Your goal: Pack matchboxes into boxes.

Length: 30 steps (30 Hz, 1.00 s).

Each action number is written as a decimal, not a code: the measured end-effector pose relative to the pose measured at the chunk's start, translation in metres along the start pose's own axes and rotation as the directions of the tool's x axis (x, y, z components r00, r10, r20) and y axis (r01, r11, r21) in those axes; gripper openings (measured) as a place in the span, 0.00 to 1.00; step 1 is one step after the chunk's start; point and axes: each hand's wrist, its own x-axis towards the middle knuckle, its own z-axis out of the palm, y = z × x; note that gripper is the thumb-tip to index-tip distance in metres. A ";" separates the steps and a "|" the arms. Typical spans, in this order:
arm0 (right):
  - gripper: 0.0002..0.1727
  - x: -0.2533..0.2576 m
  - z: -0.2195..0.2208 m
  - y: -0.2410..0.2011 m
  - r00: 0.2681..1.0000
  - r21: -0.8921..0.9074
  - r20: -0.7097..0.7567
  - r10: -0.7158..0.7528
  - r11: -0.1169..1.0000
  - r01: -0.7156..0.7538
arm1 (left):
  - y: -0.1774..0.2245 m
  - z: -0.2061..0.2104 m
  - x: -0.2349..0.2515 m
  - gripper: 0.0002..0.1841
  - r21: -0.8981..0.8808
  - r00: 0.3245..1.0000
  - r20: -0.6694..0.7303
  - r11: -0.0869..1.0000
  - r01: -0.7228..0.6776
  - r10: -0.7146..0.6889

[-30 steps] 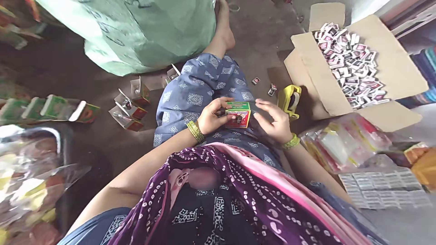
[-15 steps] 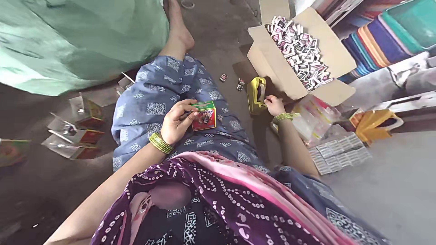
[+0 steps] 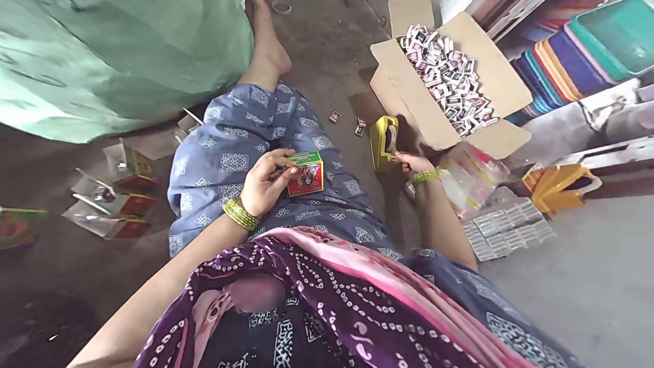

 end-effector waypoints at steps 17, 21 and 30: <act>0.14 -0.036 0.019 0.012 0.971 -0.689 -0.110 -0.214 0.720 0.080 | 0.003 0.002 0.001 0.10 0.048 1.000 0.001 0.999 -0.010 0.010; 0.12 -0.048 0.036 -0.001 0.949 -0.348 0.118 -0.292 0.883 0.315 | 0.004 0.003 0.002 0.10 0.061 1.000 0.002 0.998 0.019 -0.019; 0.15 -0.166 0.151 -0.076 0.593 0.310 0.613 -0.522 0.850 0.426 | 0.002 0.006 0.007 0.11 0.091 0.998 -0.016 0.994 0.063 -0.062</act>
